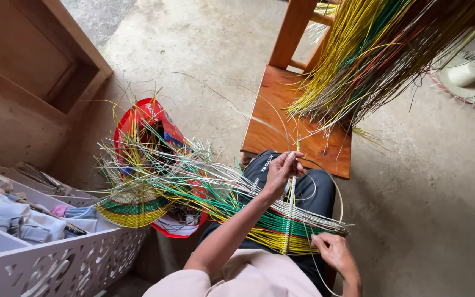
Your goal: Weaving colorful fibers into a pattern on a low wooden bench
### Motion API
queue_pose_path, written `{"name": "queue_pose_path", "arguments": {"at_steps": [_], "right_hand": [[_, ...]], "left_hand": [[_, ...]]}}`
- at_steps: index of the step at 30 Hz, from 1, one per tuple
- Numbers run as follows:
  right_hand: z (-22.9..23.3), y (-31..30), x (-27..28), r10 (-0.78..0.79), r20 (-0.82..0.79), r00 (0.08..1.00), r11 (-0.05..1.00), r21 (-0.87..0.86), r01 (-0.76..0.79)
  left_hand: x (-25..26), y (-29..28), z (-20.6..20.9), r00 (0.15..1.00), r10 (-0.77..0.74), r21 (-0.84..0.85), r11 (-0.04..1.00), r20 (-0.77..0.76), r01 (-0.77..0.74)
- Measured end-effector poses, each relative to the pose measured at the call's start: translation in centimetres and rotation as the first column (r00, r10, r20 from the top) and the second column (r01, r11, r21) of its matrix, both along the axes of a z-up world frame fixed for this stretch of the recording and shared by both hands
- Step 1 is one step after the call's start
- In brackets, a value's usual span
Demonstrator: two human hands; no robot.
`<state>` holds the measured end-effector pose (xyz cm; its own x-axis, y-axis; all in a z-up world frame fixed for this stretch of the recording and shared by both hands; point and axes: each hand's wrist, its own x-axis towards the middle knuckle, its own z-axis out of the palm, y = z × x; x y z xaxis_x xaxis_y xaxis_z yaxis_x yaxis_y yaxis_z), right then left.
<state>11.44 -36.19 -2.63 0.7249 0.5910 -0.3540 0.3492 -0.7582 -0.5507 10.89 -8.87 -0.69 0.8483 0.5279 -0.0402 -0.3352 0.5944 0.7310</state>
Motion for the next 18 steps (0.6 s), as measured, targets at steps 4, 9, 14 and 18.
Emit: {"name": "queue_pose_path", "arguments": {"at_steps": [4,9,14,18], "right_hand": [[0.7,-1.7,-0.5,0.0,-0.078,0.997,0.964,-0.267,-0.021],[-0.1,-4.8,-0.3,0.034,-0.132,0.991,0.945,-0.318,-0.075],[-0.1,-7.6,1.0,-0.033,-0.165,0.986,0.915,-0.402,-0.036],[-0.1,-9.3,2.2,-0.079,-0.106,0.991,0.893,-0.45,0.023]], "left_hand": [[0.0,0.5,0.3,1.0,0.017,-0.02,1.0,0.009,-0.017],[0.5,0.8,-0.4,0.999,0.032,-0.05,0.998,0.032,-0.031],[0.6,1.3,-0.3,0.997,0.069,-0.034,0.997,0.02,-0.068],[0.4,1.2,0.2,0.997,0.075,-0.031,0.997,0.009,-0.074]]}}
